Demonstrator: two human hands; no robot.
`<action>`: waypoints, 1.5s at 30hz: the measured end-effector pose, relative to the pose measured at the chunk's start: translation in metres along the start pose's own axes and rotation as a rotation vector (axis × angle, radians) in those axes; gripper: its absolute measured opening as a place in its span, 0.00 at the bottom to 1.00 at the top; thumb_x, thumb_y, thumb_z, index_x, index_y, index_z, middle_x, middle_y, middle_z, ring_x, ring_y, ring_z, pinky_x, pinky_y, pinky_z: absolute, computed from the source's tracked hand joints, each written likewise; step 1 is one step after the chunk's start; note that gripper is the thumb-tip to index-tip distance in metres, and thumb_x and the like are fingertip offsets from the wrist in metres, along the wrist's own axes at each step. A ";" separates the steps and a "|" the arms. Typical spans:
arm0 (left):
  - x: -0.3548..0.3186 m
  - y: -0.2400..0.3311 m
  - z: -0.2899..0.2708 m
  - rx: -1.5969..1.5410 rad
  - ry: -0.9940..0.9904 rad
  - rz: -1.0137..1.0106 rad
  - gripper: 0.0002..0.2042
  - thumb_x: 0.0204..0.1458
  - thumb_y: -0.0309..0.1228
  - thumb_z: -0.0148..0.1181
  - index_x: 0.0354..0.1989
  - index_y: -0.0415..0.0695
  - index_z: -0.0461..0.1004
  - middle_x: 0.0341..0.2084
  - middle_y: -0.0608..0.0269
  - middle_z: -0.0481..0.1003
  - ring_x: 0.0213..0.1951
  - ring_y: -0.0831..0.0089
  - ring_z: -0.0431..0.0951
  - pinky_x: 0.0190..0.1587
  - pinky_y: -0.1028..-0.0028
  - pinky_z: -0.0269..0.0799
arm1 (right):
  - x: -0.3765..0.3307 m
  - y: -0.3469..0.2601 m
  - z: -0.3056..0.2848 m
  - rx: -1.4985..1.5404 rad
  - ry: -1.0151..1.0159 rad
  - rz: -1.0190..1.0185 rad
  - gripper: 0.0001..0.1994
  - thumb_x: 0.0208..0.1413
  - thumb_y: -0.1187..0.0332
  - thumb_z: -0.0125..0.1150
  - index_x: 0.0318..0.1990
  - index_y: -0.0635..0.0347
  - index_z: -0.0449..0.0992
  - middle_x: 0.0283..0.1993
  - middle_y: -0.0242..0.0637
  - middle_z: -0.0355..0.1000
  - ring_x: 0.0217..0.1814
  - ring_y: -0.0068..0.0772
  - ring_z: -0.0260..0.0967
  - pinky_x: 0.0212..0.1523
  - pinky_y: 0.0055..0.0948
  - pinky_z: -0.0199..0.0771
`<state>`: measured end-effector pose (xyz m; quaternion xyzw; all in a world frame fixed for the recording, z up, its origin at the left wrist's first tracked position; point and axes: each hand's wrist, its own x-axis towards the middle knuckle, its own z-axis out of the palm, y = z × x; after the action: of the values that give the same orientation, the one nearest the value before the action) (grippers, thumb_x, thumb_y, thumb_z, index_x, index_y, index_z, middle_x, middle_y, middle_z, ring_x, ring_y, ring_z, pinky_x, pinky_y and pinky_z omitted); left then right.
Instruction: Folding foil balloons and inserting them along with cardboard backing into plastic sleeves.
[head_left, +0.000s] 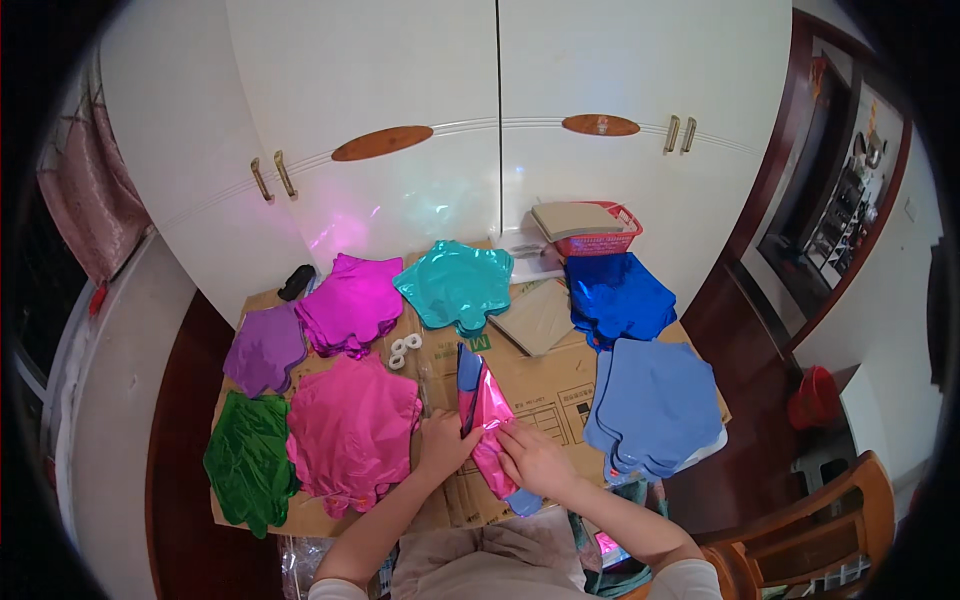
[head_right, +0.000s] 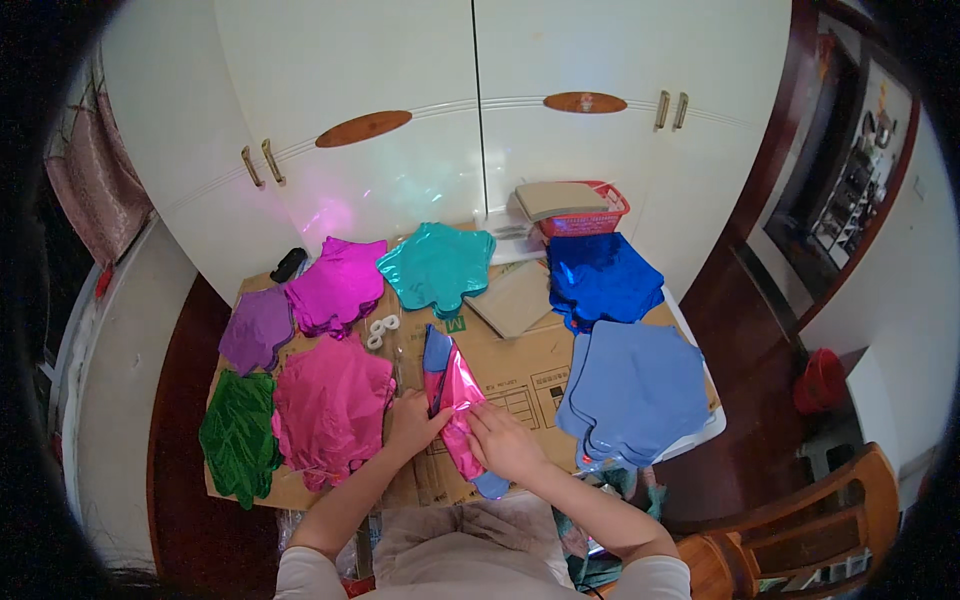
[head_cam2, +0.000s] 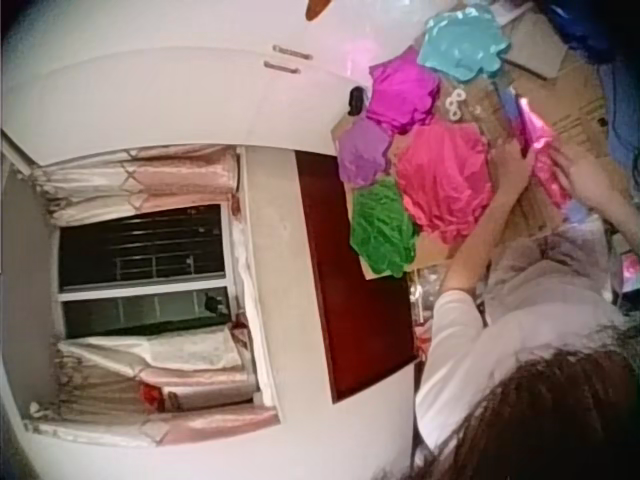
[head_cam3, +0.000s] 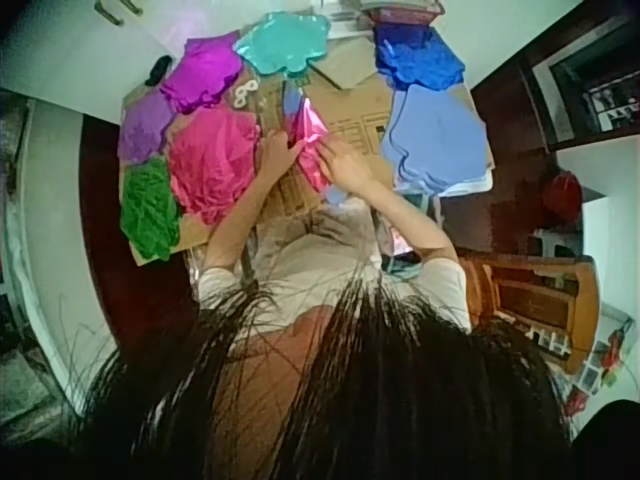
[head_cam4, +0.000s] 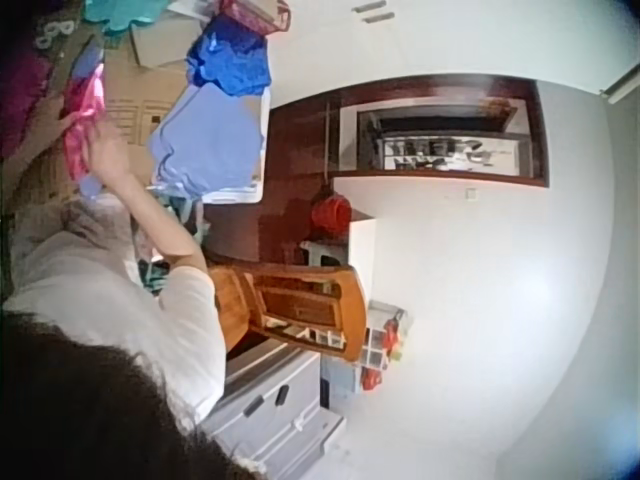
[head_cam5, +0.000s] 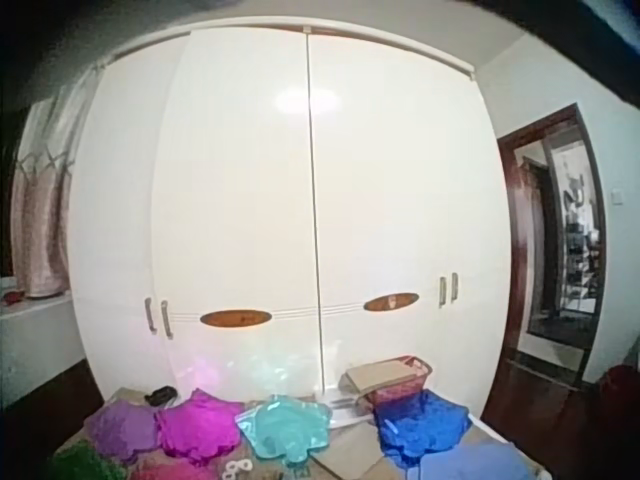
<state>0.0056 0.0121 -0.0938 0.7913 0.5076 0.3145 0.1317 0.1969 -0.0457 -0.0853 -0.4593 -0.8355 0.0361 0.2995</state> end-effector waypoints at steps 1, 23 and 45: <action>0.000 0.001 0.000 0.003 0.006 0.001 0.14 0.40 0.40 0.64 0.24 0.39 0.74 0.23 0.53 0.75 0.34 0.55 0.73 0.35 0.57 0.63 | 0.002 -0.001 -0.003 0.005 -0.018 -0.008 0.16 0.51 0.66 0.55 0.47 0.63 0.73 0.50 0.45 0.69 0.54 0.46 0.66 0.55 0.38 0.66; -0.014 0.015 -0.025 0.188 -0.003 0.483 0.06 0.41 0.28 0.58 0.30 0.45 0.74 0.33 0.67 0.78 0.37 0.72 0.74 0.41 0.70 0.63 | 0.001 -0.005 -0.017 -0.042 -0.115 0.049 0.14 0.45 0.65 0.58 0.38 0.65 0.74 0.41 0.45 0.68 0.49 0.46 0.64 0.50 0.39 0.65; -0.019 0.011 -0.045 0.379 -0.150 0.725 0.12 0.47 0.28 0.52 0.41 0.44 0.75 0.47 0.64 0.74 0.55 0.73 0.68 0.52 0.69 0.61 | 0.021 0.062 -0.011 0.078 -0.315 -0.331 0.20 0.49 0.71 0.48 0.52 0.56 0.73 0.57 0.35 0.68 0.63 0.33 0.61 0.66 0.34 0.55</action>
<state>-0.0206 -0.0149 -0.0609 0.9497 0.2340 0.1829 -0.0991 0.2407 0.0038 -0.0877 -0.2928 -0.9338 0.0902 0.1847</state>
